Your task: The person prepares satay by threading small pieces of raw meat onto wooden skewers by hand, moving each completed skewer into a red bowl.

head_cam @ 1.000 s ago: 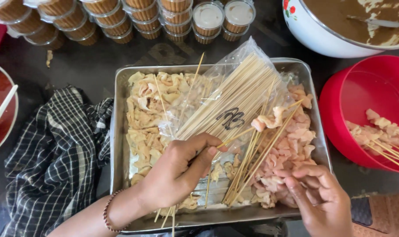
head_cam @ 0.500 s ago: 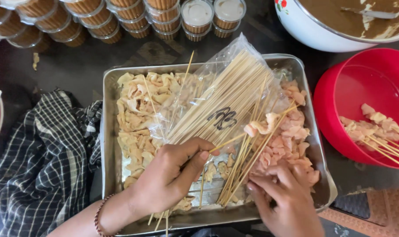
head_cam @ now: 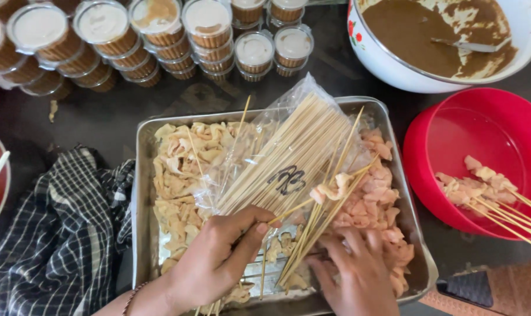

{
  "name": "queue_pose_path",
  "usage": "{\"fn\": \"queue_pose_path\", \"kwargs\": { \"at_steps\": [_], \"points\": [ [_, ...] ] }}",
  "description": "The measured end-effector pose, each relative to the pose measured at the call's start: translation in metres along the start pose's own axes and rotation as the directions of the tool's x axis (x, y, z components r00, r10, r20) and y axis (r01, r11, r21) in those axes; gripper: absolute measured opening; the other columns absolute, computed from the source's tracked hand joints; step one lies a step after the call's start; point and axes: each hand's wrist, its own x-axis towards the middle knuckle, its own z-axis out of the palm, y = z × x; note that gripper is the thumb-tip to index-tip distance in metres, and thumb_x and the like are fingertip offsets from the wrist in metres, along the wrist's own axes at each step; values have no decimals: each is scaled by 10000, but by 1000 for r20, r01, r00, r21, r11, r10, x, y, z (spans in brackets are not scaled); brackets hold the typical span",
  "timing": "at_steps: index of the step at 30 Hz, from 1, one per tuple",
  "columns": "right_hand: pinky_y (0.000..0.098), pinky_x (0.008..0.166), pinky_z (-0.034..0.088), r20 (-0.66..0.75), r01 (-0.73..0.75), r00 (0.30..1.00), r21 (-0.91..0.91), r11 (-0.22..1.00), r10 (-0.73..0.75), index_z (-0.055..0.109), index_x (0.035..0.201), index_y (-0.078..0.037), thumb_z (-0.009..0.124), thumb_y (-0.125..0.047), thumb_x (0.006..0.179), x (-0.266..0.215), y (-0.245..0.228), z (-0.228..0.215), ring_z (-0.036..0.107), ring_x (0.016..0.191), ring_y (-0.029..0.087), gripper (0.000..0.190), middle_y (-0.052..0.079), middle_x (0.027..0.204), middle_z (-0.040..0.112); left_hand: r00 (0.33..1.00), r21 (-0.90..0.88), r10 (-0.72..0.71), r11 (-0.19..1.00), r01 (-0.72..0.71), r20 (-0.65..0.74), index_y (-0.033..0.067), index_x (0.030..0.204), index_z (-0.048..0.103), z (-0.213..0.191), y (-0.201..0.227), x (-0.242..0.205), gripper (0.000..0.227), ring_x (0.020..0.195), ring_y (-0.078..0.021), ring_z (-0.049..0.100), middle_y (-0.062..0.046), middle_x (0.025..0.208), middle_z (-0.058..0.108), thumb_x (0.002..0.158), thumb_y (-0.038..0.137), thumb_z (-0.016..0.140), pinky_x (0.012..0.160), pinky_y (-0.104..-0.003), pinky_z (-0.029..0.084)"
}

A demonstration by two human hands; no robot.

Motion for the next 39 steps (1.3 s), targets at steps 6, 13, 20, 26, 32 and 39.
{"fn": "queue_pose_path", "kwargs": {
  "at_steps": [6,13,20,26,32,39],
  "points": [
    [425,862,474,178,-66,984,190,980,31,746,939,-80,797,-95,731,11,-6,0,503,1044,308,215,55,1080,633,999,-16,-6,1000,6,-34,47,1134,719,2,-3,1,227,469,-108,499,-25,523,537,996,154,574,453,-308,415],
    [402,947,534,222,-52,969,615,787,-110,754,984,-150,818,-260,921,-13,38,-30,659,1014,172,143,-31,1019,725,997,51,-81,995,80,9,88,1216,714,2,-4,5,303,446,-109,524,-23,504,559,972,182,562,441,-327,409],
    [408,902,564,255,-282,956,932,228,143,676,1106,29,727,-304,933,-13,54,-40,702,1013,241,379,134,1048,718,998,20,-56,998,55,29,62,1162,721,2,-4,2,252,444,-109,482,-23,501,519,1001,167,559,442,-334,395],
    [424,764,570,329,-290,930,931,-219,166,619,1155,84,706,-137,1025,-36,82,-15,704,931,303,271,232,1016,733,998,34,-9,999,7,62,47,1109,719,2,-4,1,216,428,-122,487,-42,492,525,994,153,570,438,-338,394],
    [447,889,573,336,-185,902,869,-459,271,637,1183,88,552,-183,1031,-18,83,-25,703,1018,326,322,244,1123,721,989,48,126,990,-130,82,33,1099,732,3,-7,0,193,435,-133,493,-46,507,537,991,110,591,446,-347,398],
    [457,1048,474,176,8,925,878,-479,337,625,1317,94,625,-102,1124,-22,92,-10,637,1169,318,275,205,1249,703,985,93,37,994,-53,169,26,1102,742,4,-5,-1,202,400,-175,532,-81,494,604,981,115,606,438,-373,409]
  ]
}}
